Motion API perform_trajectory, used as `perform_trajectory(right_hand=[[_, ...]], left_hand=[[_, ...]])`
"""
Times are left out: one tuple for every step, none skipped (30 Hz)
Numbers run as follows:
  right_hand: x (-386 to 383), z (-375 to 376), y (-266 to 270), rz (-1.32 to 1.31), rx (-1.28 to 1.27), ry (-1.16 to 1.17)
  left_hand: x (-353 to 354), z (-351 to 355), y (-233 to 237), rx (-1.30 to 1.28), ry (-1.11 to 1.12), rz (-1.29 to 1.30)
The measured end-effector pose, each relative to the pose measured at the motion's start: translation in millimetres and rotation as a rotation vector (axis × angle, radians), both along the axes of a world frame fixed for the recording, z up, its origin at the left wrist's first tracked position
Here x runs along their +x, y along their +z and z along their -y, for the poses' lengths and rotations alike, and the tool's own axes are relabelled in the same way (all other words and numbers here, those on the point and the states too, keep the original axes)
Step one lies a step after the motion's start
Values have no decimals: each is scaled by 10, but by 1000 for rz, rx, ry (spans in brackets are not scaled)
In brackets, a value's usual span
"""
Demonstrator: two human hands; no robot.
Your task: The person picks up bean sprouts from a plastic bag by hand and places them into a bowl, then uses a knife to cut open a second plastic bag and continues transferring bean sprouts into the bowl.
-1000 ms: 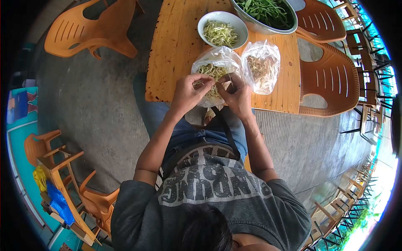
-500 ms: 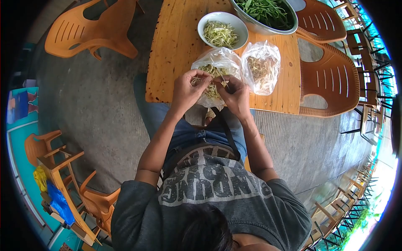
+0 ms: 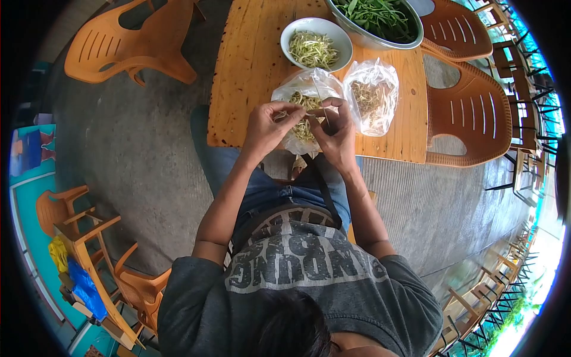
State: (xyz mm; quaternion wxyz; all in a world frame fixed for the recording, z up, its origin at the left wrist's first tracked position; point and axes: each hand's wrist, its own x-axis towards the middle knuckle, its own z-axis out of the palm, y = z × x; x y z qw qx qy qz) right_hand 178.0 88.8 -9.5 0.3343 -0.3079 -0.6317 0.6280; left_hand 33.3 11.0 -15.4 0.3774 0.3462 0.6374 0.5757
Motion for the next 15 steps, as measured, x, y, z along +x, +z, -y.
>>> perform_trajectory(right_hand=[[-4, 3, -2, 1, 4, 1], [-7, 6, -2, 2, 8, 2], [-6, 7, 9, 9, -4, 13], [-4, 10, 27, 17, -14, 25], [-5, 18, 36, 24, -26, 38], [1, 23, 26, 6, 9, 28], [19, 23, 8, -12, 44, 19], [44, 22, 1, -30, 80, 11], [93, 24, 51, 31, 39, 48], [164, 31, 148, 93, -3, 82], [212, 35, 209, 156, -44, 112], [226, 40, 220, 132, -24, 154], [236, 46, 201, 126, -39, 146], [246, 56, 165, 119, -55, 139], [251, 57, 152, 111, -69, 135]], left_hand=[[12, 0, 13, 0, -17, 46], [11, 0, 19, 8, -19, 72], [10, -3, 23, 17, -23, 98], [9, -9, 30, 27, -26, 124], [8, -13, 42, 27, -24, 111], [6, -18, 61, 27, -20, 97], [3, -22, 88, 26, -16, 83], [0, -24, 129, 12, -25, 28], [3, -27, 182, -2, -34, -25], [11, -31, 213, -17, -47, -77], [16, -45, 216, -23, -52, -87], [19, -70, 215, -28, -60, -96], [28, -92, 218, -33, -69, -106], [41, -108, 237, -60, -82, -126], [49, -124, 266, -86, -93, -147]])
